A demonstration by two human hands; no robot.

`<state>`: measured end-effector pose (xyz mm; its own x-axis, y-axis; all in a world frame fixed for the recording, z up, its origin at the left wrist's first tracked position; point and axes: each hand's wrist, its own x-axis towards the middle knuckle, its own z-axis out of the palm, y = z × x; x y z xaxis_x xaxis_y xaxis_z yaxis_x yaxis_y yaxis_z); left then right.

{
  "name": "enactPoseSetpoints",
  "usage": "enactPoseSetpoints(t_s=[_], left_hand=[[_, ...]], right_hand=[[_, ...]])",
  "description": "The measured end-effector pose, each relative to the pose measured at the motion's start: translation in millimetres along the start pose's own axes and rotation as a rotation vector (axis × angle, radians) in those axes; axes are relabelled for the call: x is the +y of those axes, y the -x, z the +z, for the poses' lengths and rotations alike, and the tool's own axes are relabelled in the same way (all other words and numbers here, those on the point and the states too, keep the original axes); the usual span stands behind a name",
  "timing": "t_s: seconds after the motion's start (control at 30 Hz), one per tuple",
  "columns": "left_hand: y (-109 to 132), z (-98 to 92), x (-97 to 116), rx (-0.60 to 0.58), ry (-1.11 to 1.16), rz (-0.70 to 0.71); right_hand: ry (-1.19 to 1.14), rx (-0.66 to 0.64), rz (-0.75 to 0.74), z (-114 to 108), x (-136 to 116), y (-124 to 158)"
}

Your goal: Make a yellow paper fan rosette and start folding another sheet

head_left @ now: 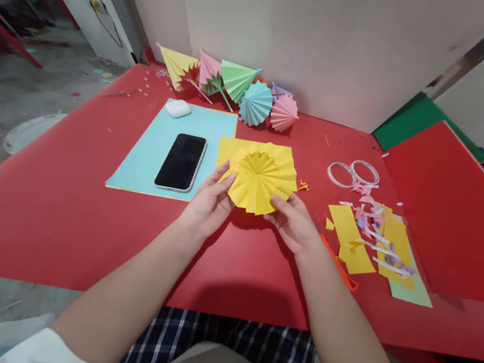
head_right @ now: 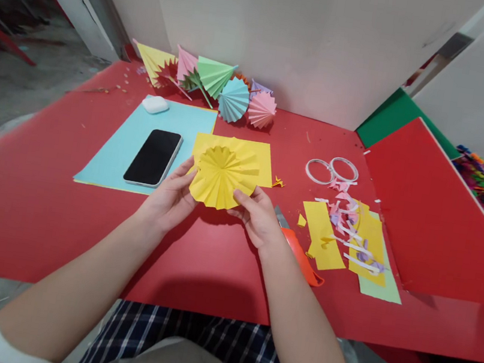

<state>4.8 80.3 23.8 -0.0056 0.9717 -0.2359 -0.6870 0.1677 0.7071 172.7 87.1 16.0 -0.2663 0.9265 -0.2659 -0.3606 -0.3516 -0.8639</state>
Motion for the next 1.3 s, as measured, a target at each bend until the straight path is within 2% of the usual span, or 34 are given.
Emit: enactPoseSetpoints(t_s=[0.2, 0.4, 0.6, 0.87, 1.0, 1.13, 1.3], left_hand=[[-2.7, -3.5, 2.4, 0.013, 0.001, 0.012], [-3.2, -4.9, 1.8, 0.020, -0.009, 0.007], [1.5, 2.9, -4.8, 0.002, -0.046, -0.001], [11.6, 13.9, -8.0, -0.072, -0.172, 0.175], [12.2, 13.2, -8.0, -0.095, -0.245, 0.131], [10.0, 10.5, -9.0, -0.106, -0.211, 0.071], [10.3, 10.2, -7.7, -0.144, -0.192, 0.058]], right_hand=[[-0.017, 0.039, 0.019, -2.1, 0.1, -1.6], [-0.082, -0.008, 0.027, -2.3, -0.9, -0.3], [-0.123, -0.056, 0.002, -1.6, -0.6, 1.3], [-0.151, -0.011, -0.015, -1.2, 0.1, -0.3], [-0.138, 0.010, -0.051, -1.8, 0.3, -1.7], [-0.150, 0.007, -0.071, -2.4, 0.0, -2.1], [-0.207, 0.031, -0.064, -3.1, -1.6, -3.5]])
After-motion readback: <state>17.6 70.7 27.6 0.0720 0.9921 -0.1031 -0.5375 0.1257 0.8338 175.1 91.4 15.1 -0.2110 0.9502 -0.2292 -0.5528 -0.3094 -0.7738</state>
